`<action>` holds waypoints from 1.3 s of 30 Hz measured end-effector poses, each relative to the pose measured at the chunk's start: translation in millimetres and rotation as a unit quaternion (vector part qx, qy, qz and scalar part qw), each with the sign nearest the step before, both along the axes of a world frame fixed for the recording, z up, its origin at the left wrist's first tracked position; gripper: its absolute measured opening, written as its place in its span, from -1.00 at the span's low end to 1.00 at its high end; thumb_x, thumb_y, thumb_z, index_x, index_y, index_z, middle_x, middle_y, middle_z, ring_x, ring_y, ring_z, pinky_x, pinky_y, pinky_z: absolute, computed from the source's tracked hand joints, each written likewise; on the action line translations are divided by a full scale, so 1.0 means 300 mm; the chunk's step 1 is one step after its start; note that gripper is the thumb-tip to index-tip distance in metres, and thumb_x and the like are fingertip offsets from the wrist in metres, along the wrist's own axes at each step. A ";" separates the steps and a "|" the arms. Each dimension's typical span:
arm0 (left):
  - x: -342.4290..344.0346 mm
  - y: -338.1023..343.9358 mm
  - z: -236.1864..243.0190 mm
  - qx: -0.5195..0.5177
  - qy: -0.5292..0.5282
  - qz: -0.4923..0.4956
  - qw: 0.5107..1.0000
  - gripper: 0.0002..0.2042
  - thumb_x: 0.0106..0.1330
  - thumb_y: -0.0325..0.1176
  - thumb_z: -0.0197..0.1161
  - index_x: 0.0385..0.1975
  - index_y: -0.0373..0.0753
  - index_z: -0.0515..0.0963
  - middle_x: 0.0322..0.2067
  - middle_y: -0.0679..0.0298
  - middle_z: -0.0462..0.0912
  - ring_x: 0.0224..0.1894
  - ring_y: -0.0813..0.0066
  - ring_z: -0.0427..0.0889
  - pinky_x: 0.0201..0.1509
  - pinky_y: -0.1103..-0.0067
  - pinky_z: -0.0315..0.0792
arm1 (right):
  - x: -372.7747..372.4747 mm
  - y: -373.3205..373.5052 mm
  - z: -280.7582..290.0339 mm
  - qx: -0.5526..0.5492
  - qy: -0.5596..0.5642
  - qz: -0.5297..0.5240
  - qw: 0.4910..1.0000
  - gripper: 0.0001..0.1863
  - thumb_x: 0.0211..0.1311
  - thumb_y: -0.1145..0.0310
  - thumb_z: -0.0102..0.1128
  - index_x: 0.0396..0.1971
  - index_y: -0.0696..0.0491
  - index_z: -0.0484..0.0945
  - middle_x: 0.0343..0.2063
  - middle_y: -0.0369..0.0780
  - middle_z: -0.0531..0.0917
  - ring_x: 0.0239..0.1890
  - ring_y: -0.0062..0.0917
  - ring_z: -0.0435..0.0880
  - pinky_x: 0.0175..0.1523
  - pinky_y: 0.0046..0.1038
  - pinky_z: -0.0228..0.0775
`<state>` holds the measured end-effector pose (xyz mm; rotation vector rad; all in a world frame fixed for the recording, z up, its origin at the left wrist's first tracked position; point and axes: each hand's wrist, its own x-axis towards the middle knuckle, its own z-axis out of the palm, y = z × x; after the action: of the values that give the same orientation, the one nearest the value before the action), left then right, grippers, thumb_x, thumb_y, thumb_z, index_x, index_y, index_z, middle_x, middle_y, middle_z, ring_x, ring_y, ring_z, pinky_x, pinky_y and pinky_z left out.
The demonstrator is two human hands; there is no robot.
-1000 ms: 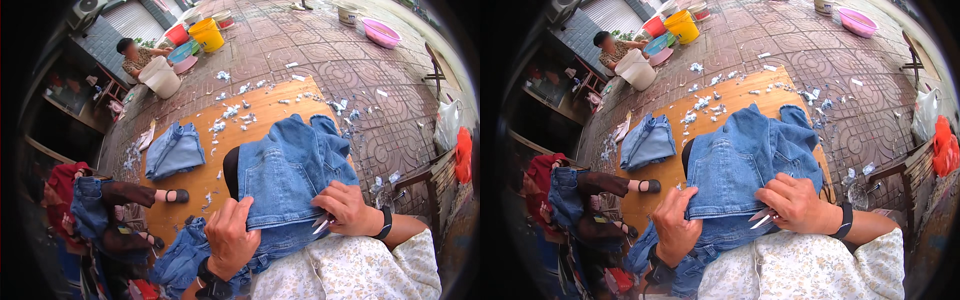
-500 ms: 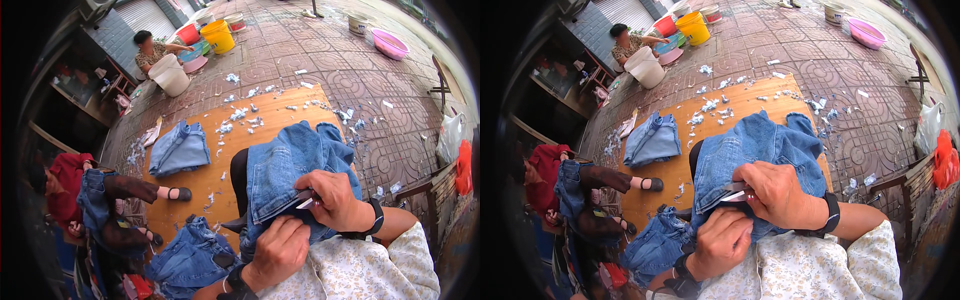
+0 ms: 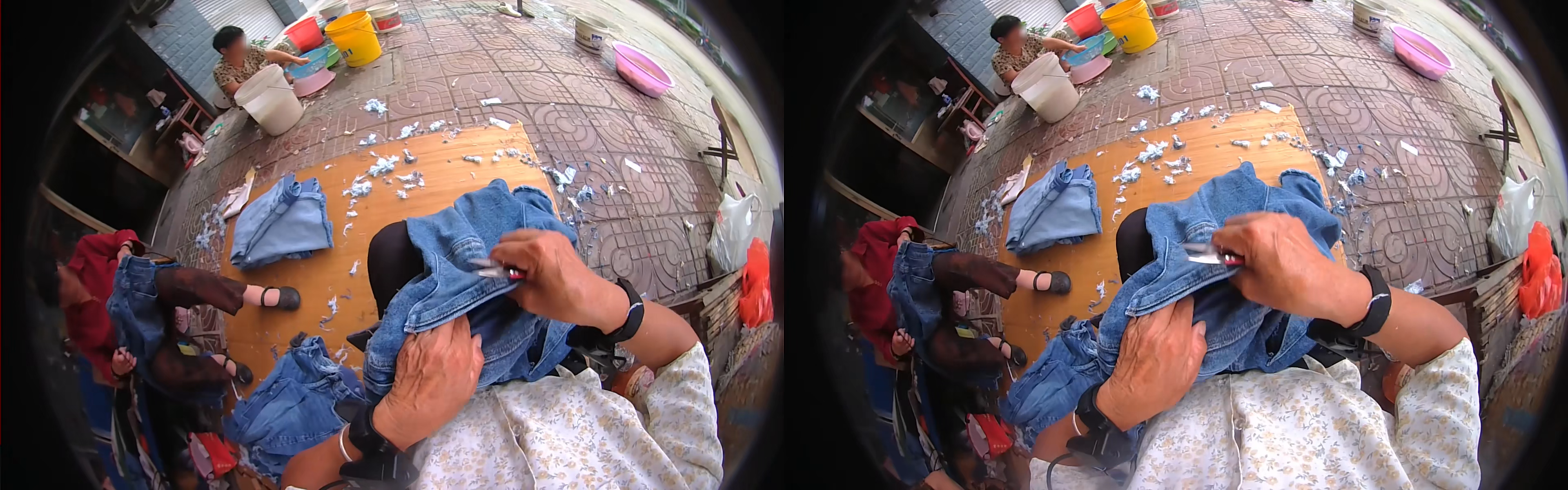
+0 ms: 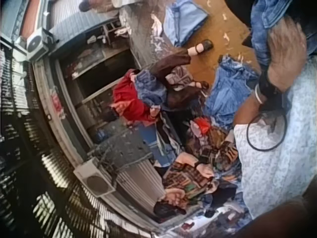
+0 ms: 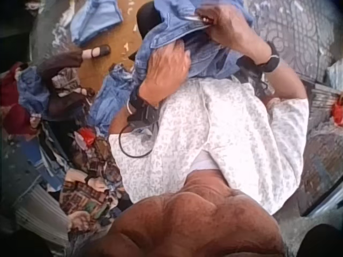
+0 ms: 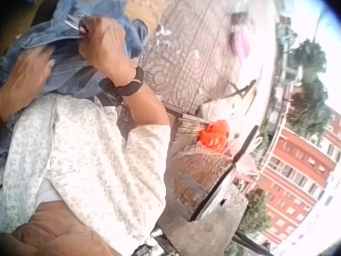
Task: The person is using scissors and a small tool to trim and sew denim jeans. They handle the garment by hand, cutting away excess material and thread while working on it over a table and in their lap.
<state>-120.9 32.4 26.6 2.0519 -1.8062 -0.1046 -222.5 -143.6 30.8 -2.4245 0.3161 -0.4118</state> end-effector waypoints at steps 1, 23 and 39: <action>-0.009 0.010 0.014 0.014 0.017 -0.009 1.000 -0.77 0.13 -0.41 0.16 -0.36 -0.53 0.50 -0.01 -0.23 0.40 -0.04 -0.09 0.47 0.13 0.24 0.29 | 0.008 -0.021 -0.016 -0.050 -0.030 -0.022 0.998 -0.80 -0.11 0.56 0.18 -0.38 0.19 0.48 -0.48 -0.03 0.58 -0.39 -0.14 0.57 -0.33 -0.32 0.36; 0.085 -0.080 0.001 -0.215 0.184 0.022 0.959 -0.72 0.02 -0.57 0.32 -0.23 -0.32 0.51 -0.23 0.07 0.44 -0.20 0.23 0.50 -0.17 0.42 0.43 | 0.043 -0.034 -0.052 0.741 -0.041 -0.090 0.664 -0.84 0.15 0.38 0.22 -0.28 0.09 0.57 -0.29 -0.24 0.67 -0.31 -0.61 0.66 -0.20 -0.55 0.53; 0.069 -0.100 -0.067 -0.176 0.062 0.102 0.977 -0.59 -0.09 -0.38 0.35 -0.15 -0.21 0.49 -0.50 0.36 0.45 -0.40 0.42 0.43 -0.18 0.46 0.08 | -0.053 0.049 -0.029 0.119 -0.207 0.105 0.965 -0.67 -0.33 0.54 0.34 -0.44 0.05 0.47 -0.63 -0.24 0.47 -0.60 -0.39 0.52 -0.56 -0.48 0.26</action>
<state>-100.2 2.5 6.5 1.9146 -1.4131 0.1355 -238.6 -128.9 22.1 -2.0483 -0.0721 -0.7223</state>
